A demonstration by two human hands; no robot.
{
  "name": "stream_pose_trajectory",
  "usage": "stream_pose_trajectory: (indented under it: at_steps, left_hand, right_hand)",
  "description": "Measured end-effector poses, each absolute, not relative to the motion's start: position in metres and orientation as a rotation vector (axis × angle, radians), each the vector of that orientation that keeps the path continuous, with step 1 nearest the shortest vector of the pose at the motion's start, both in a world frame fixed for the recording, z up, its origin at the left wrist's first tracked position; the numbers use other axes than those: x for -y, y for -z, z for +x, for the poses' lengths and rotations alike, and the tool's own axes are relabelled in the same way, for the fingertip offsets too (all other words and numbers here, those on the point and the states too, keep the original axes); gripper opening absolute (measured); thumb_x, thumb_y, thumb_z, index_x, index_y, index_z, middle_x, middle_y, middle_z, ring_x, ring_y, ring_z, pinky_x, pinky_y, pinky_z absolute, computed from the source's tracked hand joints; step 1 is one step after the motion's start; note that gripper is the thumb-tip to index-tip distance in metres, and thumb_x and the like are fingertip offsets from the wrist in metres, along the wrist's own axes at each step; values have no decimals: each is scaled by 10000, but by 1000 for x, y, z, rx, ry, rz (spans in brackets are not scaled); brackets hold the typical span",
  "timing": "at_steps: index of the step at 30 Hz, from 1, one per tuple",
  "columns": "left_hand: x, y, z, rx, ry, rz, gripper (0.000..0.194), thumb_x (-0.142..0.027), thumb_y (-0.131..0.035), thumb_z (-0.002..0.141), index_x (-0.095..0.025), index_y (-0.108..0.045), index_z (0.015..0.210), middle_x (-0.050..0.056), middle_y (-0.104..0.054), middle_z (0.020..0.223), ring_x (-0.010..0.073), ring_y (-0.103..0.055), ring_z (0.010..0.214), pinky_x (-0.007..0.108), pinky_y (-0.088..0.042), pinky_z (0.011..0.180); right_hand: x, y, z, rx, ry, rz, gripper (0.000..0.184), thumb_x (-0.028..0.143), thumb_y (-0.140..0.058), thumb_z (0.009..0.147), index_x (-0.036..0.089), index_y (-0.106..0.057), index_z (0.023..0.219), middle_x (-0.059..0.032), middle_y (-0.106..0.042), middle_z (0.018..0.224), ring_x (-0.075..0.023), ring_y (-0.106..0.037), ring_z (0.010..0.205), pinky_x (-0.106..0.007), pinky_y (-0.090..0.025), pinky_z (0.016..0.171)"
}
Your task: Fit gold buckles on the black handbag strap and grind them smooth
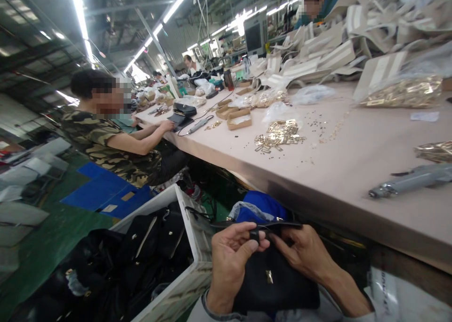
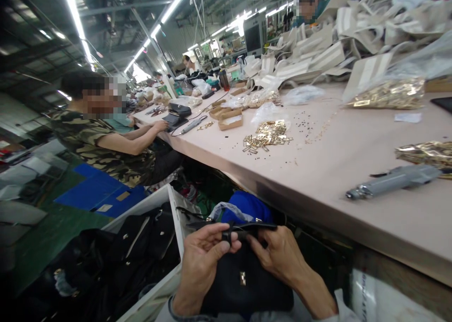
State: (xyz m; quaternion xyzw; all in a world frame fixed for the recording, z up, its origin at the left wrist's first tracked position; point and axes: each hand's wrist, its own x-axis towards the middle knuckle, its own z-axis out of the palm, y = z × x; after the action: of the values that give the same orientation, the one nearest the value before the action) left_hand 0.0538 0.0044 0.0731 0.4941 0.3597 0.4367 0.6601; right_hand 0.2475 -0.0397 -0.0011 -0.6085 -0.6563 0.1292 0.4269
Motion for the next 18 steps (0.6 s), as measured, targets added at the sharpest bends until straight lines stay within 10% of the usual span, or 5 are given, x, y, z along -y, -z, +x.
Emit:
stream_pose_trajectory:
  at_steps: [11,18]
  left_hand:
    - [-5,-67,50,-988,-1155,1450,38,-212,-800,860,-201,-814,894,57,-832,868,226,-807,787,288,-662,764]
    - [-2,-63,49,-947,-1110,1478,29,-210,-787,869,-211,-802,893,34,-816,862,208,-799,773,279,-658,771]
  right_hand:
    - [47,-23,245,1506,122,-1373,71,158,-690,929,169,-646,873,-34,-597,724,-156,-550,651,-295,-398,643]
    - [35,-48,235,1716,136,-1355,207,156,-681,934,150,-657,1139,-92,-627,932,-198,-597,804,-321,-492,709]
